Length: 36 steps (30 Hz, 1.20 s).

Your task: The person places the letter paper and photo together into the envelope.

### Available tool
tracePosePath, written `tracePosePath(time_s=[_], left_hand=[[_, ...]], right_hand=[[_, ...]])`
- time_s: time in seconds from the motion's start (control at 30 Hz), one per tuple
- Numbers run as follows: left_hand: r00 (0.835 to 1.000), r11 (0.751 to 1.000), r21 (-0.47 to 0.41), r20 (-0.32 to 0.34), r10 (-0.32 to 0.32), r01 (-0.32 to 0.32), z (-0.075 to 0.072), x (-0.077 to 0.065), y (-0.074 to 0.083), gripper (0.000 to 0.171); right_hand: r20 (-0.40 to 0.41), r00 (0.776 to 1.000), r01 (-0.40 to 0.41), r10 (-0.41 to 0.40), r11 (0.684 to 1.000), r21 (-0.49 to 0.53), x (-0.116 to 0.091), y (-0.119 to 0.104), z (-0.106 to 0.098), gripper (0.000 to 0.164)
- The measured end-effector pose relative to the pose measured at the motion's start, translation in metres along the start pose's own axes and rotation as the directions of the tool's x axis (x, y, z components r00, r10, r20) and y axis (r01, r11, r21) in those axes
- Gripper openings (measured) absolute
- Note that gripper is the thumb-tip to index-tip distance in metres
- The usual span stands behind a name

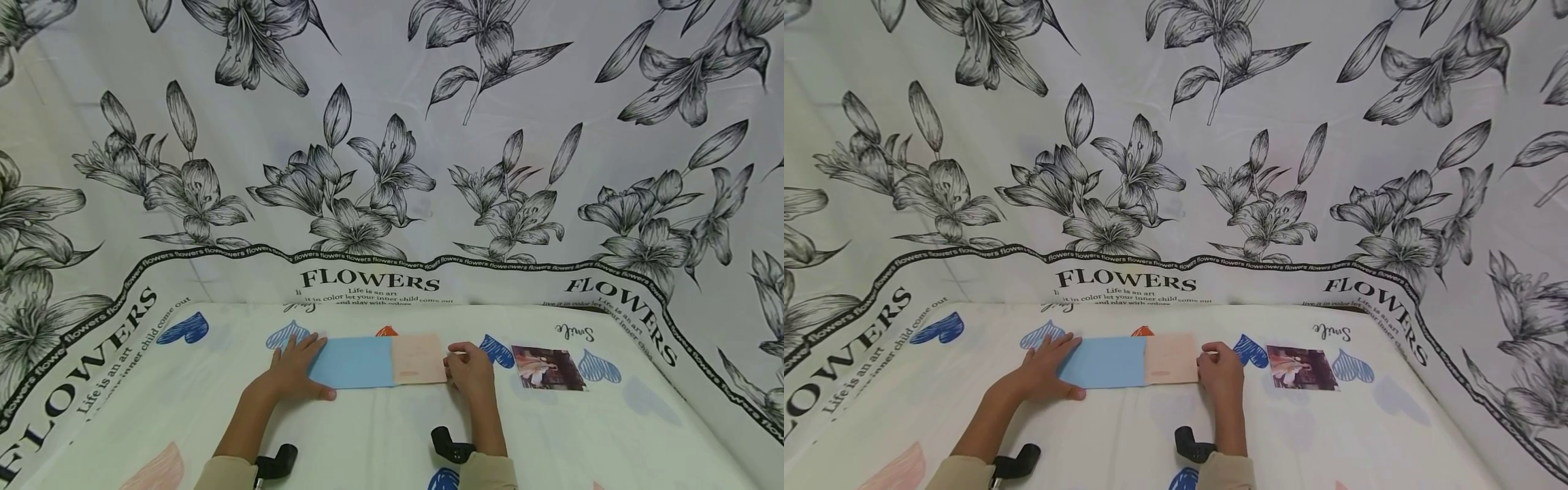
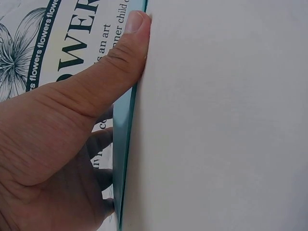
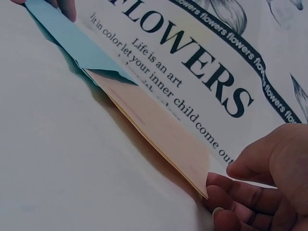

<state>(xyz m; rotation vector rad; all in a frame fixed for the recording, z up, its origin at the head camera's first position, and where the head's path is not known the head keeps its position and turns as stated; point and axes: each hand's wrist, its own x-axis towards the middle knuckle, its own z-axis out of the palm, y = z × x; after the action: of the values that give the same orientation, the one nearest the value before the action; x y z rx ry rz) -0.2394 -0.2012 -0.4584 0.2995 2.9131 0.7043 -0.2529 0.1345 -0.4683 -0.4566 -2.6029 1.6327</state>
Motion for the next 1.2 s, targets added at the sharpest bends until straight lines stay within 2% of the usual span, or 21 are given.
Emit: tracePosePath(time_s=[0.6,0.9,1.2], left_hand=[[1.000,1.000,0.001,0.009,0.001,-0.001,-0.0008,-0.0005,0.0009,0.115],[1.000,1.000,0.002,0.009,0.002,-0.002,-0.0028,0.0000,0.0018,0.114],[1.000,1.000,0.002,0.008,0.002,-0.002,-0.0007,0.0004,0.0002,0.114]], right_hand=[[-0.001,1.000,-0.012,0.012,1.000,-0.022,0.0018,-0.0001,0.0032,0.023],[0.026,0.999,0.041,-0.041,0.999,-0.003,-0.0003,-0.0023,0.0045,0.024],[0.031,0.999,0.028,-0.028,1.000,-0.001,-0.0006,-0.0029,0.0060,0.024]])
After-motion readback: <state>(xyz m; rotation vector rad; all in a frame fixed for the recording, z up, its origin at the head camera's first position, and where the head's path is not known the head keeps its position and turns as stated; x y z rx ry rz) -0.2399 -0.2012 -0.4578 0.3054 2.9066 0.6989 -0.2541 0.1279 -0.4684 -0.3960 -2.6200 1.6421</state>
